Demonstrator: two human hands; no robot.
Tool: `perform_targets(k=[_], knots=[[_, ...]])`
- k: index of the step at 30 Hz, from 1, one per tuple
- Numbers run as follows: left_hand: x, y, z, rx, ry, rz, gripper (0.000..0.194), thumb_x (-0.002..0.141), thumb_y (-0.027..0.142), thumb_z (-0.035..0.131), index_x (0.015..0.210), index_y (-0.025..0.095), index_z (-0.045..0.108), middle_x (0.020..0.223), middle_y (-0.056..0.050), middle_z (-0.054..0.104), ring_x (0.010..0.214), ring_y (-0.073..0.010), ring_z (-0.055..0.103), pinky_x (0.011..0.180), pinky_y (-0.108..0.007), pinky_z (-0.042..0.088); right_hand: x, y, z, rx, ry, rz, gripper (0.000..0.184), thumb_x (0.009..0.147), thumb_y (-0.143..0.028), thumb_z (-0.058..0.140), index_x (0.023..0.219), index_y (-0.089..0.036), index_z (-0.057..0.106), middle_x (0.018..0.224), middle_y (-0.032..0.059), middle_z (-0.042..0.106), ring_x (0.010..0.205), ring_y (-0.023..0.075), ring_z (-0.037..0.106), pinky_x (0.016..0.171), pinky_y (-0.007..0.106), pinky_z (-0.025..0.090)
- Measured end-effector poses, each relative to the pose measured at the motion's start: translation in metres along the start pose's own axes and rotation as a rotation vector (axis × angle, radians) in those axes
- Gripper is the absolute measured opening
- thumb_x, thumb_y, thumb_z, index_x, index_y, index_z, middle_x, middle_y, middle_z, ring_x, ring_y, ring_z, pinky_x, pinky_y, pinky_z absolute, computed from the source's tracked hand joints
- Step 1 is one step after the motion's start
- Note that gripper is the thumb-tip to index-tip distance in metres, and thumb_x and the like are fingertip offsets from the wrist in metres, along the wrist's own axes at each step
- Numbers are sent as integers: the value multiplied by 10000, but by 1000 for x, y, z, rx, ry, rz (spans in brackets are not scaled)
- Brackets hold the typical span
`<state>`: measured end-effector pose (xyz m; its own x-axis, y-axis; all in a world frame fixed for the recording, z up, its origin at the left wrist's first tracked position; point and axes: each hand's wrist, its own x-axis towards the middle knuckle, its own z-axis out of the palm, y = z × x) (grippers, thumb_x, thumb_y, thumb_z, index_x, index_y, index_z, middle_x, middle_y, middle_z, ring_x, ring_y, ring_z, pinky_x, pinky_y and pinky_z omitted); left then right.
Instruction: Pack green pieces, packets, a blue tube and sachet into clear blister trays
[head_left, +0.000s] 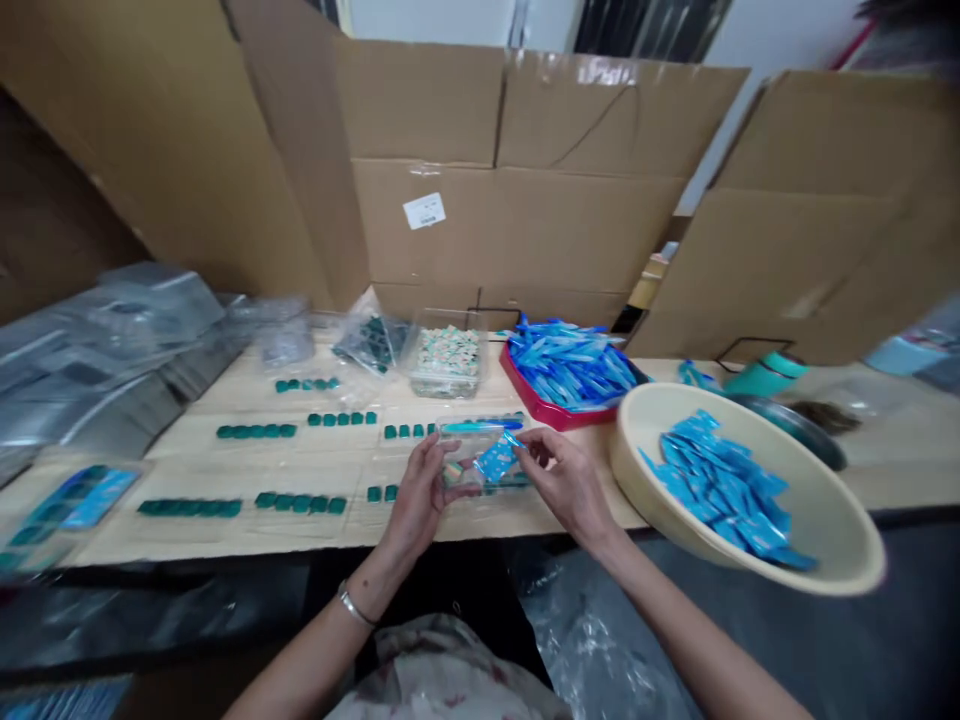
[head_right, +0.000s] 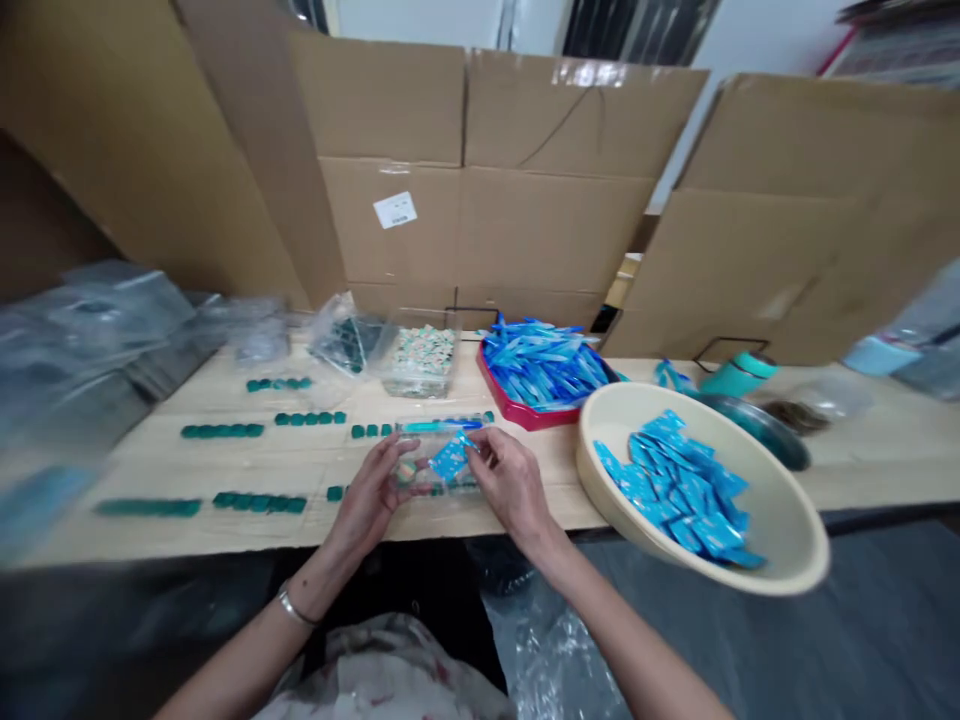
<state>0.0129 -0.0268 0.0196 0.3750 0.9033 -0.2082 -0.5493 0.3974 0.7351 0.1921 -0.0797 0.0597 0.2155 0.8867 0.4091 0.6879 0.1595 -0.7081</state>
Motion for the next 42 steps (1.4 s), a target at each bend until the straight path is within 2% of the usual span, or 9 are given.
perform_targets(k=[4, 9, 13, 17, 24, 30, 33, 38, 42], knots=[[-6, 10, -23, -42, 110, 94, 381, 791, 309, 631, 1140, 235, 495, 1165, -72, 587, 905, -193, 631, 701, -355, 579, 9, -12, 26, -247, -32, -285, 175, 890, -268, 484, 789, -192, 604, 753, 65, 609, 723, 193, 556, 697, 341, 453], [-17, 38, -55, -79, 220, 214, 373, 790, 298, 633, 1133, 230, 502, 1184, -69, 561, 928, -219, 629, 700, -398, 579, 25, -31, 64, -349, -199, -448, 304, 900, -324, 477, 655, -189, 596, 685, 72, 574, 686, 197, 548, 647, 324, 439], [-35, 63, -81, -77, 321, 279, 364, 797, 288, 624, 1139, 225, 514, 1218, -82, 558, 928, -233, 638, 683, -389, 581, 51, -45, 83, -194, -249, -499, 233, 909, -306, 460, 812, -189, 636, 773, 76, 621, 764, 201, 584, 717, 325, 465], [-71, 89, -125, -66, 510, 354, 384, 786, 253, 626, 1157, 202, 539, 1207, -96, 587, 881, -227, 658, 637, -360, 589, 87, -60, 109, -111, -271, -522, 220, 898, -248, 453, 1047, -191, 604, 902, 82, 653, 856, 219, 604, 766, 355, 478], [-167, 121, -210, 18, 929, 607, 314, 743, 203, 635, 1057, 198, 616, 1073, -47, 663, 840, -199, 655, 580, -305, 586, 91, -116, 237, -75, -781, -801, 241, 869, -202, 494, 1086, -188, 598, 1067, 99, 637, 1049, 234, 553, 928, 394, 430], [-215, 123, -232, -73, 1139, 669, 234, 715, 211, 667, 948, 199, 654, 1020, -20, 682, 842, -190, 654, 664, -318, 580, 48, -165, 335, -251, -923, -852, 676, 739, -510, 652, 1252, -116, 456, 1179, 189, 552, 1076, 305, 512, 882, 410, 429], [-222, 119, -236, -115, 1167, 667, 223, 709, 191, 667, 932, 191, 656, 1013, -29, 685, 843, -191, 654, 667, -315, 578, 31, -173, 349, -327, -898, -887, 724, 708, -519, 677, 1255, -103, 447, 1138, 204, 558, 1036, 324, 516, 845, 428, 440], [-219, 116, -242, -138, 1140, 694, 256, 709, 194, 672, 962, 172, 642, 1020, -57, 679, 849, -210, 659, 644, -324, 581, 16, -172, 343, -293, -887, -942, 526, 823, -303, 569, 1294, -127, 415, 1119, 172, 561, 1033, 292, 517, 849, 400, 442], [-213, 111, -248, -169, 1126, 724, 272, 718, 198, 671, 984, 168, 621, 1026, -64, 673, 834, -220, 666, 656, -362, 584, 28, -171, 349, -169, -887, -814, 501, 810, -219, 518, 1296, -131, 432, 1127, 162, 567, 1077, 278, 508, 896, 401, 431]])
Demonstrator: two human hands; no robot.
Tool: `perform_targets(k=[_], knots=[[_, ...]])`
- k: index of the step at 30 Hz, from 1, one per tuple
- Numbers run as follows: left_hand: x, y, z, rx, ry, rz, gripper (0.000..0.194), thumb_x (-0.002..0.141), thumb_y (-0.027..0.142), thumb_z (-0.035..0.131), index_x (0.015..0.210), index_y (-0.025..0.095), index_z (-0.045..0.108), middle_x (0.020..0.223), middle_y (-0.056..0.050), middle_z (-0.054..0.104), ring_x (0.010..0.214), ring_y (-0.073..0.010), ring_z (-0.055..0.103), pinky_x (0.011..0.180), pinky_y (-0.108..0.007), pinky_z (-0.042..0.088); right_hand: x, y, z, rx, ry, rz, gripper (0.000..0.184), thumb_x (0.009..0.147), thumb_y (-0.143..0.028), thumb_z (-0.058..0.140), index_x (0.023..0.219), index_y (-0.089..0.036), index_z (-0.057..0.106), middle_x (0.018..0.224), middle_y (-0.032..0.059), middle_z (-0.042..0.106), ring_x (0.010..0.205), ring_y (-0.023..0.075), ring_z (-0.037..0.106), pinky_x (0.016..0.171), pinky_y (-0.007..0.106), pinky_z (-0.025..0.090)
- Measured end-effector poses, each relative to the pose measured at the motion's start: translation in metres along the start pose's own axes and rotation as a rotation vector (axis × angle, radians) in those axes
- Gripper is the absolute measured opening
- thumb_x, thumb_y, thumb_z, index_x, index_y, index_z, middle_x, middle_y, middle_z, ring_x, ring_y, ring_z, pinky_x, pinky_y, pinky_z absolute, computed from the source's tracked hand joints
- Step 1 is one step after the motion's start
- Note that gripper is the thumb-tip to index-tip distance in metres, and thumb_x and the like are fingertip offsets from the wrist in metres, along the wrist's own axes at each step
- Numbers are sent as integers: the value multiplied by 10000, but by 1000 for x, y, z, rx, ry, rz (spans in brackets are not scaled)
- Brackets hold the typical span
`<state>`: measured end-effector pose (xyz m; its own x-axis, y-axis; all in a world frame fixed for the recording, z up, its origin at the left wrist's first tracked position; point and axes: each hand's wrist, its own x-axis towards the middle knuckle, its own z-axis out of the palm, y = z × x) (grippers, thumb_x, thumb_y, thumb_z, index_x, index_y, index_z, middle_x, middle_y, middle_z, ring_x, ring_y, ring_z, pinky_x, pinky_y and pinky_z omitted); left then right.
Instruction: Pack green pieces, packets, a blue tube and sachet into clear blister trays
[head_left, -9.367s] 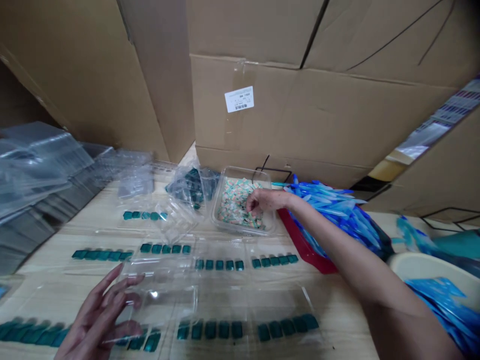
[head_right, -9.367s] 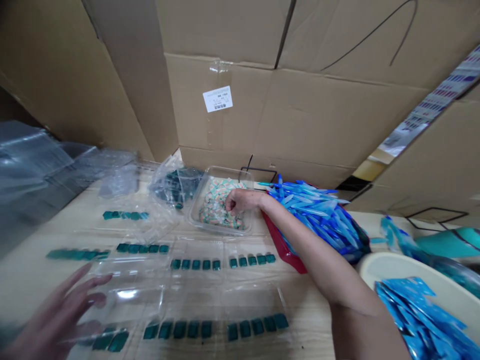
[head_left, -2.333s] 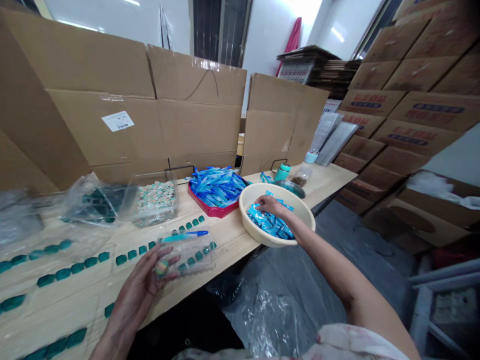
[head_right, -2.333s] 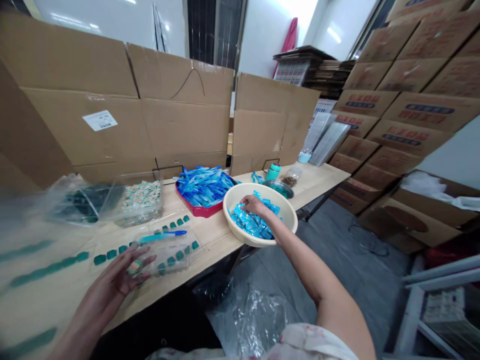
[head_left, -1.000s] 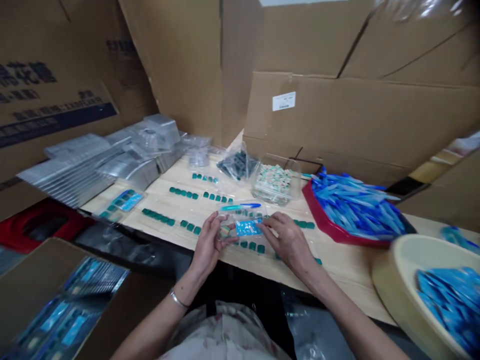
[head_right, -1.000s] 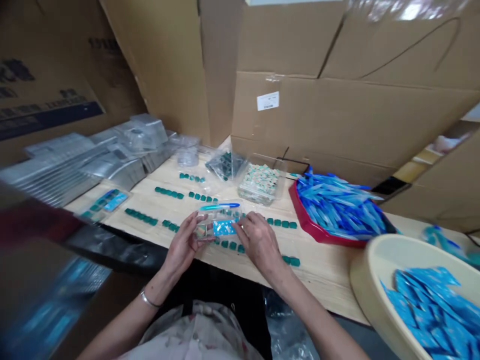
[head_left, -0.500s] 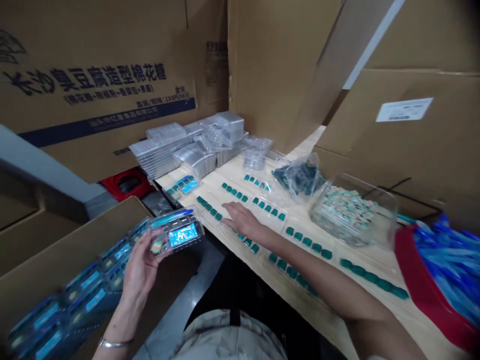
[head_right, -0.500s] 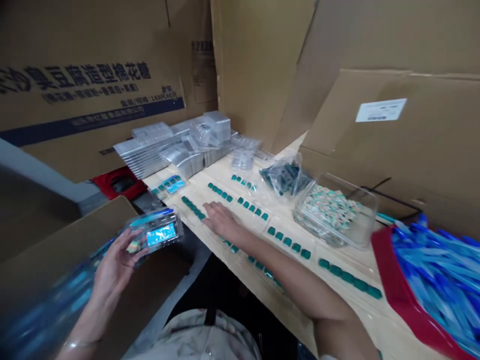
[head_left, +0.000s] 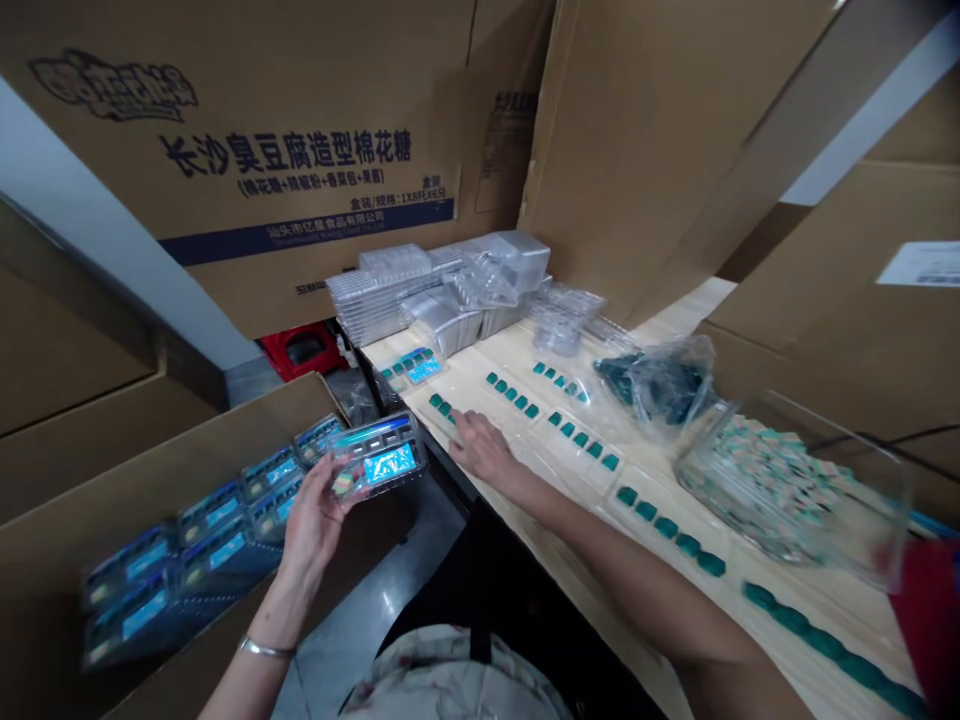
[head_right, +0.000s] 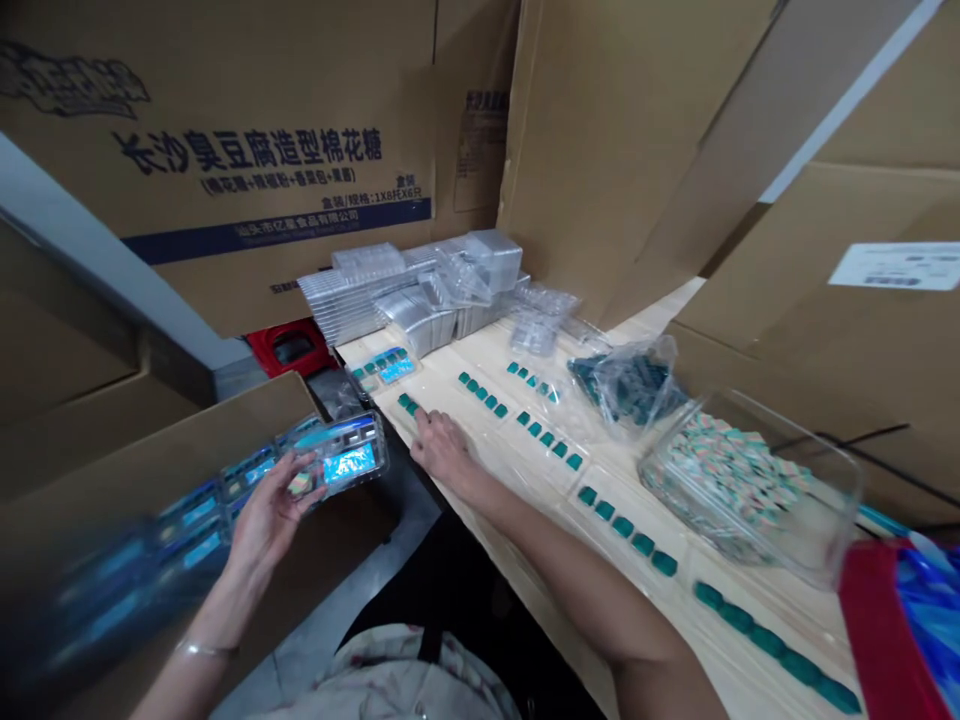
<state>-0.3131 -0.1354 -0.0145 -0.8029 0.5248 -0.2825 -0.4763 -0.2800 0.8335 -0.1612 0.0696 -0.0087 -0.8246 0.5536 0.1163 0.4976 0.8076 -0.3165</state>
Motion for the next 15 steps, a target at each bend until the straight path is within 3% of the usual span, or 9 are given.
perform_targets(k=[2, 5, 9, 12, 15], knots=[[2, -8, 0, -41, 18, -9, 276, 722, 185, 663, 992, 167, 610, 1024, -69, 672, 823, -230, 671, 659, -393, 584, 9, 12, -8, 210, 93, 48, 500, 782, -220, 536, 1272, -152, 466, 1134, 132, 581, 1080, 252, 518, 943, 396, 410], [4, -26, 6, -113, -18, -42, 290, 742, 166, 646, 1025, 183, 586, 1041, -68, 662, 849, -248, 671, 686, -444, 579, 16, 27, -34, 775, 207, 150, 437, 762, -265, 573, 1188, -183, 523, 1053, 70, 630, 978, 195, 583, 931, 372, 429], [2, -50, 32, -240, -114, -100, 299, 763, 166, 641, 1047, 206, 555, 1036, -47, 654, 909, -253, 656, 778, -511, 544, 3, 25, -68, 1544, 159, 211, 393, 766, -313, 617, 1134, -205, 531, 1007, 38, 666, 936, 168, 634, 901, 340, 463], [2, -66, 53, -310, -166, -126, 302, 766, 176, 648, 1044, 219, 538, 1049, -38, 645, 922, -226, 646, 839, -522, 511, -13, 11, -70, 1826, 60, 272, 380, 725, -228, 663, 1085, -220, 543, 1012, 26, 675, 984, 174, 637, 938, 340, 458], [4, -77, 65, -314, -174, -190, 274, 768, 198, 653, 1016, 212, 536, 1051, -46, 639, 895, -192, 643, 849, -488, 505, -21, -1, -54, 1966, 42, 372, 383, 710, -161, 665, 1061, -241, 532, 1002, 6, 677, 1016, 172, 627, 962, 359, 455]])
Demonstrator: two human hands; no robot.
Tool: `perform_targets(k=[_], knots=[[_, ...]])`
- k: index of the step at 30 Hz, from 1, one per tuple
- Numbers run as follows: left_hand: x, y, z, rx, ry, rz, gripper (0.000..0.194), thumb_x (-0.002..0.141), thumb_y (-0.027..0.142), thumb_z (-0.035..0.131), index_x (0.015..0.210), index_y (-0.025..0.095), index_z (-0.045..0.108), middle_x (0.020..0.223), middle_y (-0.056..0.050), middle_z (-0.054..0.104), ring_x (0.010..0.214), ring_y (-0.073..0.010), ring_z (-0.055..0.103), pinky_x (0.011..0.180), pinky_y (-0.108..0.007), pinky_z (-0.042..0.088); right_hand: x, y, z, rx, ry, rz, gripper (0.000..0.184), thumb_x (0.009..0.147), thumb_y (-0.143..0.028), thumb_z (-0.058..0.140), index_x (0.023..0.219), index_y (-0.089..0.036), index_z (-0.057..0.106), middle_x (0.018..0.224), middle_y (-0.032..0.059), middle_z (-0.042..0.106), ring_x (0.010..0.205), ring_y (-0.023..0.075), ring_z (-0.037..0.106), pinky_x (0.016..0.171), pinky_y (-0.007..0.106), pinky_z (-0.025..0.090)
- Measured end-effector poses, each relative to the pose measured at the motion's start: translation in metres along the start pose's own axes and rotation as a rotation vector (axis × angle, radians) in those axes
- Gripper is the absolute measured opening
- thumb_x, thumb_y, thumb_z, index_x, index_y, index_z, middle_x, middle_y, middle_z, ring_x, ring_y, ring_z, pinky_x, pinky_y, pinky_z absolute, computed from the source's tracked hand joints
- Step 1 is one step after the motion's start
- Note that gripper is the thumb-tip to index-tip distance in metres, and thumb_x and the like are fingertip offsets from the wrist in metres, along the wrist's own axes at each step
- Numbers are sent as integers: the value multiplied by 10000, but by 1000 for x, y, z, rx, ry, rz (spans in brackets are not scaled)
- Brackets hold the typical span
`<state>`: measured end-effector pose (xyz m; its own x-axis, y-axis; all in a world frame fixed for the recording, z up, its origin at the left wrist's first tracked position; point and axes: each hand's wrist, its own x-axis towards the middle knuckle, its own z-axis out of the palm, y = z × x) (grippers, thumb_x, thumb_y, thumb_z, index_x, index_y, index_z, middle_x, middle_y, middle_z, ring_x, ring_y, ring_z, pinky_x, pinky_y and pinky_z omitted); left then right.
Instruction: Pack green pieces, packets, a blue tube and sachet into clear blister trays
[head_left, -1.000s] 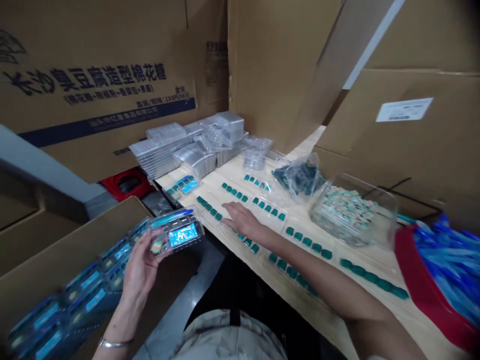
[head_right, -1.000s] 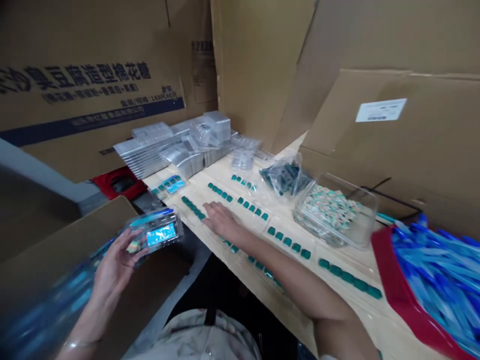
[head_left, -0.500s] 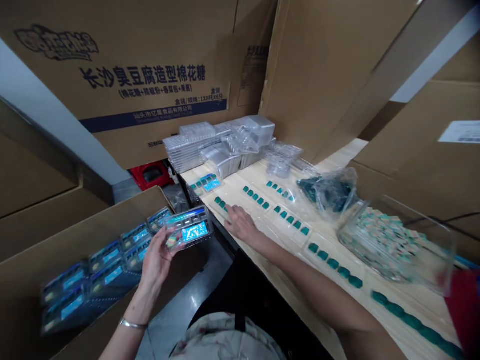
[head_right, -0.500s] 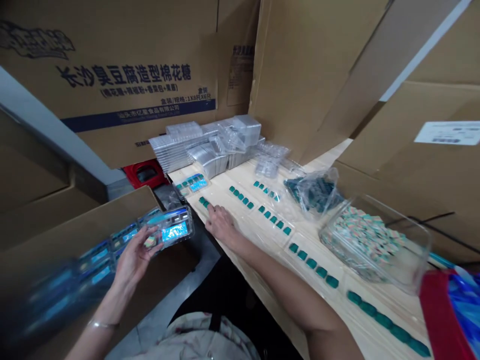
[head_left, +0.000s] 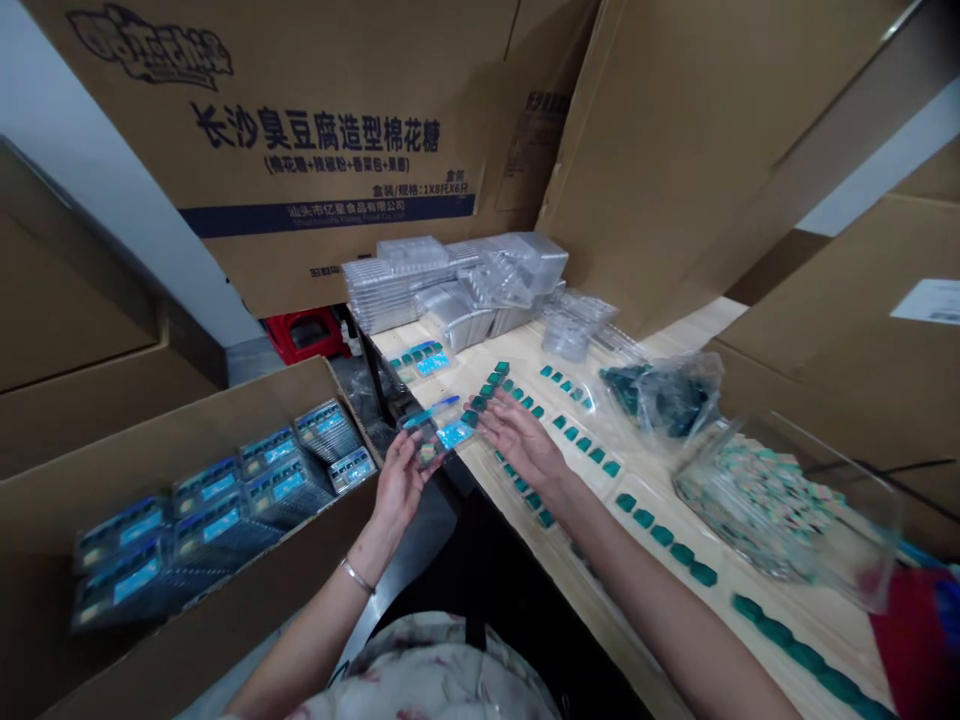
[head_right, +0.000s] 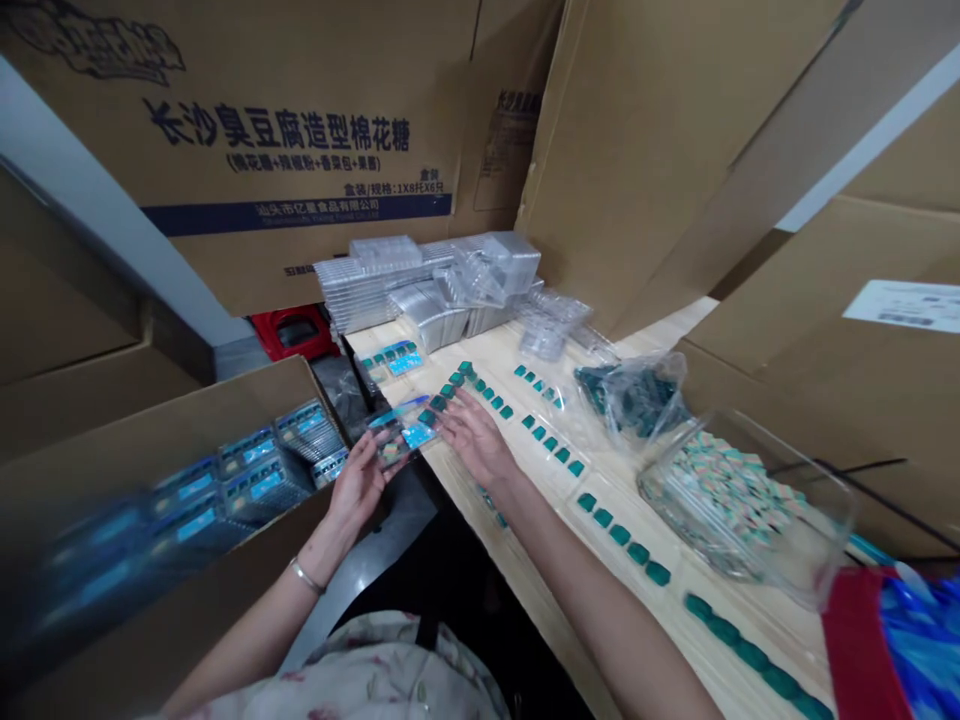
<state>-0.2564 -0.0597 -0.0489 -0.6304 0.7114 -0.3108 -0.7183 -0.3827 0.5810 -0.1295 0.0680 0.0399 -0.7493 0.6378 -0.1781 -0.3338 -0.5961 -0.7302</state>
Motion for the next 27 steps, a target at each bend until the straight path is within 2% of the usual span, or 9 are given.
perform_targets(k=[5, 9, 12, 14, 17, 20, 22, 24, 27], knots=[[3, -3, 3, -24, 6, -83, 194, 791, 271, 628, 961, 200, 568, 1052, -43, 625, 844, -173, 629, 836, -477, 507, 6, 33, 3, 111, -35, 22, 369, 671, -77, 654, 981, -238, 537, 940, -23, 669, 1039, 168, 603, 980, 393, 452], [4, 2, 6, -20, -4, -139, 207, 813, 348, 592, 944, 188, 596, 1012, -43, 625, 824, -162, 619, 827, -444, 518, 9, 48, 6, 45, -60, 61, 393, 650, -63, 655, 993, -227, 555, 967, -14, 663, 990, 167, 615, 958, 383, 464], [6, 3, 7, 22, -9, -145, 229, 815, 344, 586, 971, 178, 602, 1000, -48, 629, 789, -154, 619, 790, -415, 535, 8, 49, 3, -44, -82, 81, 406, 661, -109, 667, 1033, -230, 558, 1021, 8, 661, 969, 184, 623, 919, 389, 477], [8, 3, 6, 54, -17, -132, 228, 807, 312, 599, 989, 176, 592, 1032, -60, 629, 793, -158, 625, 774, -411, 542, 7, 41, -2, -134, -101, 92, 391, 696, -170, 671, 1065, -225, 553, 1019, 27, 665, 943, 186, 630, 897, 381, 476], [10, 4, 2, 96, -23, -100, 236, 794, 265, 621, 1005, 181, 560, 1074, -74, 620, 802, -165, 636, 766, -433, 545, 13, 14, -14, -342, -124, 39, 362, 759, -277, 652, 1101, -213, 551, 978, 39, 667, 881, 167, 630, 855, 339, 470], [12, 7, -1, 145, -42, -95, 262, 807, 267, 611, 1045, 186, 537, 1099, -91, 611, 784, -168, 646, 724, -411, 556, 30, -22, -28, -583, -164, -53, 456, 750, -305, 675, 1179, -244, 532, 923, 3, 651, 799, 129, 614, 787, 286, 464], [14, 10, -2, 171, -70, -115, 270, 829, 306, 580, 1063, 176, 542, 1102, -106, 612, 766, -169, 649, 683, -373, 561, 47, -40, -34, -719, -217, -66, 508, 724, -300, 703, 1200, -248, 535, 869, -13, 645, 763, 116, 602, 741, 261, 457], [16, 13, -2, 176, -97, -143, 301, 851, 370, 535, 1063, 158, 555, 1079, -115, 623, 744, -167, 646, 664, -357, 562, 64, -50, -38, -822, -293, -28, 492, 706, -311, 718, 1167, -219, 572, 845, -1, 651, 753, 117, 598, 702, 246, 451], [18, 19, 0, 179, -102, -173, 391, 857, 457, 489, 1085, 147, 558, 1063, -121, 631, 748, -178, 648, 662, -367, 565, 88, -48, -39, -897, -434, 87, 461, 698, -351, 721, 1107, -166, 615, 826, 28, 666, 729, 124, 599, 646, 235, 445]])
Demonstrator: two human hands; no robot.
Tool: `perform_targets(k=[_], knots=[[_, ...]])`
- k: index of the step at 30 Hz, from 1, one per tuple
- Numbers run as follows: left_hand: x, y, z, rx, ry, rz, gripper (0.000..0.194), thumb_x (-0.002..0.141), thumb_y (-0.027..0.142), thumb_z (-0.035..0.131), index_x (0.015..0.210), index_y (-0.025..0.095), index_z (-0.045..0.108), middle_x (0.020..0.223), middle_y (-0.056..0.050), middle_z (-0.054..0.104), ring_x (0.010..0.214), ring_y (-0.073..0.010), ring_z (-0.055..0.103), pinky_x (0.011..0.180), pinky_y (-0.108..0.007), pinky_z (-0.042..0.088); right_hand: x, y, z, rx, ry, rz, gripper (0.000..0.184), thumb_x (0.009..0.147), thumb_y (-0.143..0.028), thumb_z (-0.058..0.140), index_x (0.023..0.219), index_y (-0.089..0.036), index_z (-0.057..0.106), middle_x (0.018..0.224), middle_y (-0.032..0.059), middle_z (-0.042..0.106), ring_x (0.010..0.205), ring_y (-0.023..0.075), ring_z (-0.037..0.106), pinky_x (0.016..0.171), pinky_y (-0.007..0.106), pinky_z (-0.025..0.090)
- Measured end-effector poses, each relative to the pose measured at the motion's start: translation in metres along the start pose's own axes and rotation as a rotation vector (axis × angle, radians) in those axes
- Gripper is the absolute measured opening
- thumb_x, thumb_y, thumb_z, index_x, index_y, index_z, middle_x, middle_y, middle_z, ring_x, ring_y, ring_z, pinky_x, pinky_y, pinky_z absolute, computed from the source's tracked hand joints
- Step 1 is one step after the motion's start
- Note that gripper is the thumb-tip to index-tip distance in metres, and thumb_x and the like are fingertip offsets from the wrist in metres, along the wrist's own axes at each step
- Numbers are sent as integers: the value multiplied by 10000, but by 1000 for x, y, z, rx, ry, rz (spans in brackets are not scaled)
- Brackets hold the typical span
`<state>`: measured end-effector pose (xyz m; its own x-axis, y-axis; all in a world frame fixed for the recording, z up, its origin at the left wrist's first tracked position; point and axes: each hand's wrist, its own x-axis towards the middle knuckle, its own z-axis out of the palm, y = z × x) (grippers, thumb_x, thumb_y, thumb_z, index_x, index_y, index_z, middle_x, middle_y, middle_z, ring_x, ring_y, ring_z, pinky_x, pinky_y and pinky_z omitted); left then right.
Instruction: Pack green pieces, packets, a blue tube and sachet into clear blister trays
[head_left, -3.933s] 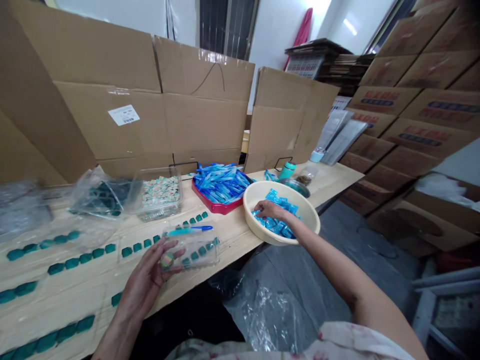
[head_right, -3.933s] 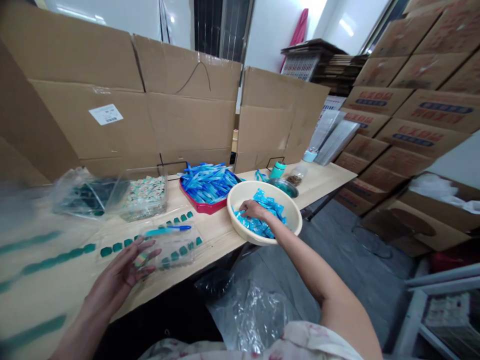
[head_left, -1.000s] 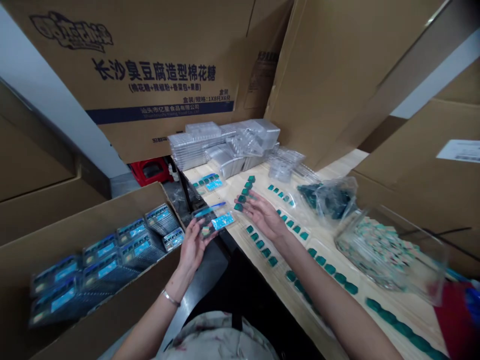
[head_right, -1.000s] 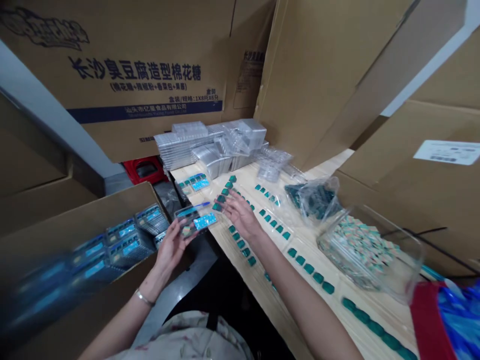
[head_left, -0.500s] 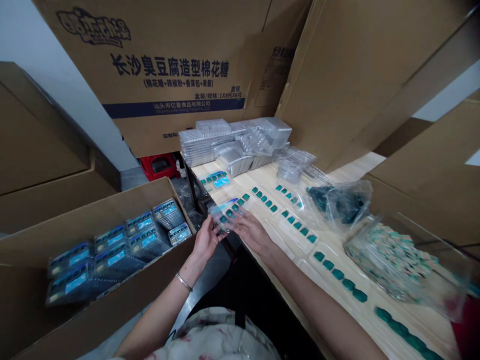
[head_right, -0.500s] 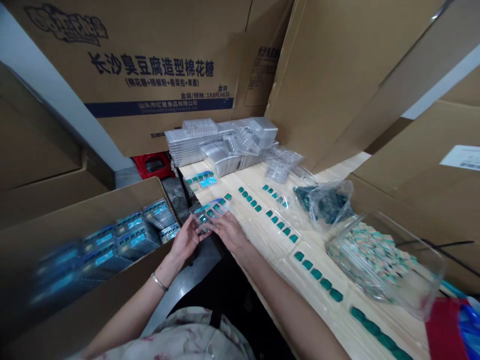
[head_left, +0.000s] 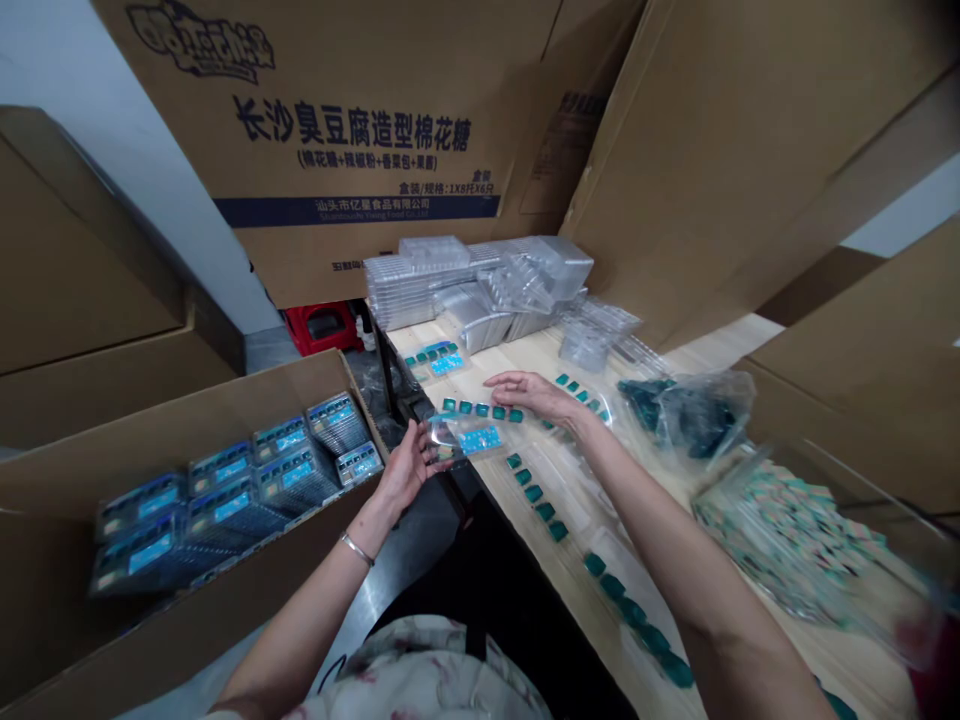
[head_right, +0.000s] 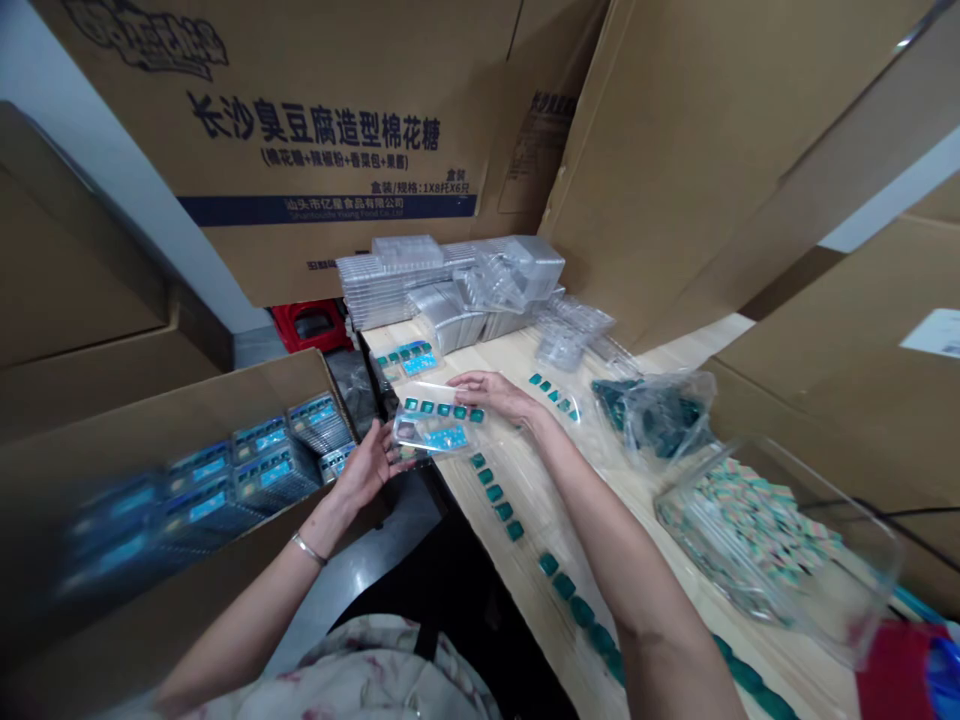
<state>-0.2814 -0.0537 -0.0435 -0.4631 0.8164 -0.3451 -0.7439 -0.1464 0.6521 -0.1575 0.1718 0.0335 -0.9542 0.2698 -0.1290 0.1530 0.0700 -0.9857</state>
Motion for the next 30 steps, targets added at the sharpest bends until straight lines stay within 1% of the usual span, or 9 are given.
perform_targets(k=[4, 9, 11, 13, 16, 19, 23, 27, 30], knots=[[0, 6, 2, 51, -16, -32, 482, 834, 527, 482, 1111, 141, 565, 1082, -136, 628, 758, -193, 654, 624, -348, 563, 26, 12, 2, -61, -190, 88, 489, 661, -382, 738, 1075, -141, 642, 822, 38, 682, 691, 119, 595, 630, 233, 448], [0, 0, 2, 180, 11, 9, 399, 764, 439, 635, 1050, 164, 593, 1000, -95, 646, 758, -171, 648, 610, -299, 553, 47, 28, 5, -319, -136, -14, 397, 684, -395, 703, 1004, -161, 695, 874, 35, 696, 758, 150, 614, 731, 275, 464], [2, -4, 2, 218, 57, 53, 376, 727, 381, 690, 1027, 177, 588, 920, -61, 648, 729, -153, 638, 575, -273, 545, 49, 34, 7, -478, -51, -95, 348, 683, -380, 706, 956, -165, 708, 899, 46, 688, 804, 172, 615, 764, 295, 462], [4, -7, 2, 232, 85, 71, 372, 709, 355, 710, 1009, 178, 583, 863, -42, 644, 710, -147, 631, 556, -264, 539, 45, 40, 9, -647, 140, -146, 341, 683, -352, 714, 966, -163, 697, 968, 72, 662, 893, 196, 597, 832, 323, 442], [7, -9, 3, 226, 111, 92, 359, 701, 340, 716, 990, 169, 586, 801, -25, 638, 661, -132, 621, 546, -254, 532, 29, 47, 12, -799, 442, -78, 442, 699, -377, 708, 1069, -146, 640, 983, 106, 636, 956, 227, 568, 884, 360, 410], [7, -8, 5, 201, 135, 101, 372, 694, 329, 721, 1000, 158, 597, 791, -28, 648, 616, -117, 612, 527, -227, 513, 11, 50, 17, -700, 421, 66, 469, 743, -439, 650, 1100, -138, 603, 792, 61, 635, 788, 198, 587, 768, 330, 443], [6, -1, 7, 200, 112, 135, 413, 710, 338, 705, 1066, 166, 587, 895, -55, 662, 653, -131, 627, 549, -243, 520, 6, 49, 23, -432, 411, 37, 419, 770, -423, 591, 1080, -142, 583, 661, -19, 572, 628, 131, 552, 629, 264, 440], [12, 22, 9, 338, 133, 198, 439, 718, 352, 694, 1101, 173, 573, 929, -71, 661, 720, -167, 644, 561, -255, 525, 26, 43, 25, -254, 484, -15, 414, 718, -417, 632, 1026, -144, 586, 683, -18, 582, 605, 112, 550, 587, 240, 439], [27, 50, 9, 481, 195, 295, 525, 741, 373, 662, 1209, 190, 508, 769, -34, 645, 548, -148, 608, 446, -235, 467, 53, 33, 29, -234, 557, -22, 398, 728, -451, 608, 985, -147, 594, 692, -2, 604, 592, 119, 561, 569, 243, 453]])
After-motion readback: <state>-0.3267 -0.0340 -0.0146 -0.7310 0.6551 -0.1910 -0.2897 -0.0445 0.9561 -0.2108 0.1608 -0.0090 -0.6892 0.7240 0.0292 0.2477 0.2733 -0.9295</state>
